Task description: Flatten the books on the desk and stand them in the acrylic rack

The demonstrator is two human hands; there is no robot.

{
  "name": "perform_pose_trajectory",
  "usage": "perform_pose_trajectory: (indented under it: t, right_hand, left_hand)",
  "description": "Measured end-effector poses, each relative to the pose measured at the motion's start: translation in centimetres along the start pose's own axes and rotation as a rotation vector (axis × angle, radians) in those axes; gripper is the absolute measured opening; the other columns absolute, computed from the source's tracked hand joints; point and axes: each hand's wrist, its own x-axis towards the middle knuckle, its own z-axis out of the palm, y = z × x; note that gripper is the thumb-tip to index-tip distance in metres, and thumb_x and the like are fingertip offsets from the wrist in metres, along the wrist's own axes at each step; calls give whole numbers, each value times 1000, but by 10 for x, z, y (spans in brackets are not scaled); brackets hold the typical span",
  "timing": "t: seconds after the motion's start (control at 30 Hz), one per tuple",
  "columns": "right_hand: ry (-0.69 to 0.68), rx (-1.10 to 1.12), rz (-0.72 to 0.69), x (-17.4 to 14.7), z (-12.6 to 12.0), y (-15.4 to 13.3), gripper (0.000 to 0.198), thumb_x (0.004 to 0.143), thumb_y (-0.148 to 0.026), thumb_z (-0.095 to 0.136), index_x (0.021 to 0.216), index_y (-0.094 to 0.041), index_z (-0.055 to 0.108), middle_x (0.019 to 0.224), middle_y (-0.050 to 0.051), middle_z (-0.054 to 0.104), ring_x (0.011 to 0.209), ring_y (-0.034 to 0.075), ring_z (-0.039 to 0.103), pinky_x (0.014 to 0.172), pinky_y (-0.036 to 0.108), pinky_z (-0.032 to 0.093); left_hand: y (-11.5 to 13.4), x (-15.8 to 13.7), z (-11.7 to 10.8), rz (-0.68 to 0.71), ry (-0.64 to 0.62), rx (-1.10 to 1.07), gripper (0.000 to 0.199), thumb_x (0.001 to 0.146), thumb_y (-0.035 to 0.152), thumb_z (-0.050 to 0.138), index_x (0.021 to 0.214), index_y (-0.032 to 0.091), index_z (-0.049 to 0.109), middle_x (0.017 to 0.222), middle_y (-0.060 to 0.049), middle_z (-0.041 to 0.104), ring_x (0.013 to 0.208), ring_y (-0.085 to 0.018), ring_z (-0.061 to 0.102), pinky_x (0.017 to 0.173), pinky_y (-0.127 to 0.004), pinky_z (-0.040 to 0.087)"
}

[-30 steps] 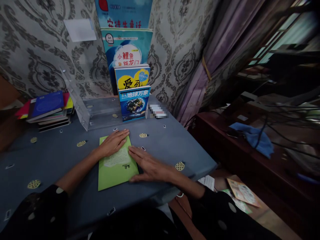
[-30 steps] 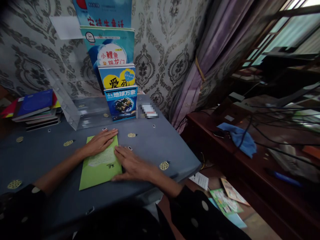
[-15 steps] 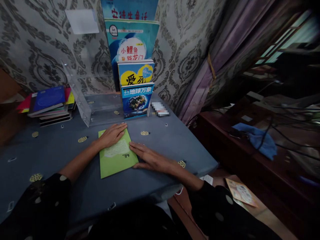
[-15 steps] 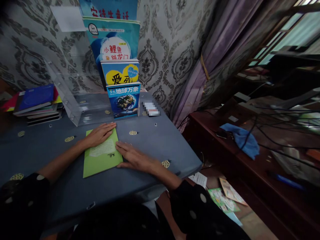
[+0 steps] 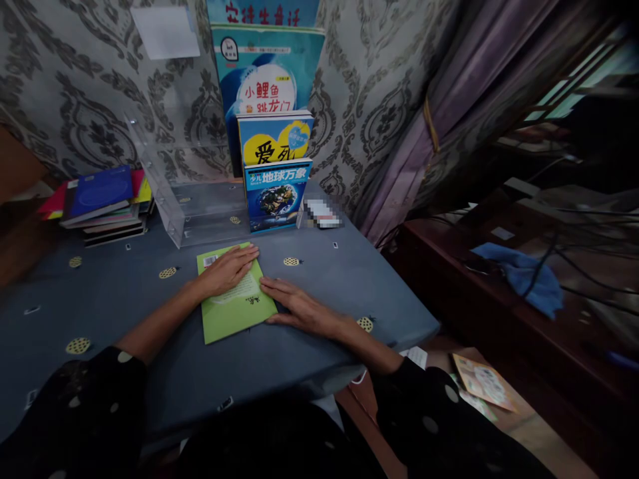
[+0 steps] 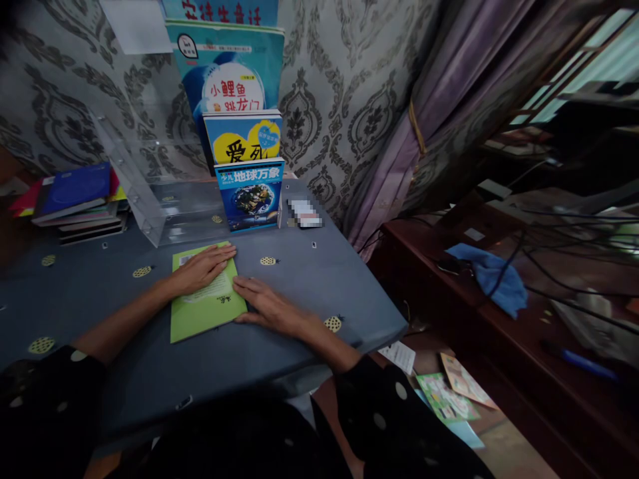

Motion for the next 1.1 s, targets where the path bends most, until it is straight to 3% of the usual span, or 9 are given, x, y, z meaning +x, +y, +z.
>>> perform_pose_trajectory:
  t: [0.23,0.67,0.83,0.93,1.1]
  right_hand:
    - [50,19,3,-2,6,3,69,92,-39,67,151,-17,40,155,17,42,146,26,37,120,50,34]
    - [155,41,-49,-3,12,7,61,89,-40,70,142,-16,51,148,19,51,139,28,47,115,49,42]
    - [219,38,-36,-3,9,0,50,87,-37,73,129,-16,56,127,16,61,122,27,60,104,46,52]
    - [249,37,18,-4,6,-4,54,83,-38,77,128,-19,53,118,11,61,114,26,61,99,46,54]
    - [254,27,42,-5,5,-5,70,82,-38,79,140,-22,44,124,12,56,118,28,58,102,47,52]
  left_hand:
    - [14,-9,-1,75,-2,-38,52,105,38,25,141,13,53,149,-10,52,144,-19,40,121,-42,30]
    - [35,-25,0,160,-35,-50,47,106,32,28,145,18,49,149,-8,52,144,-18,41,120,-45,31]
    - [40,-29,1,196,-36,-23,46,106,31,28,145,17,48,149,-9,52,144,-18,40,121,-43,31]
    - [43,-32,2,211,-34,-15,46,107,31,28,146,17,47,151,-8,51,144,-17,40,121,-43,31]
    - [50,-39,5,227,-34,-8,45,106,32,29,144,17,50,150,-9,51,143,-18,41,120,-44,32]
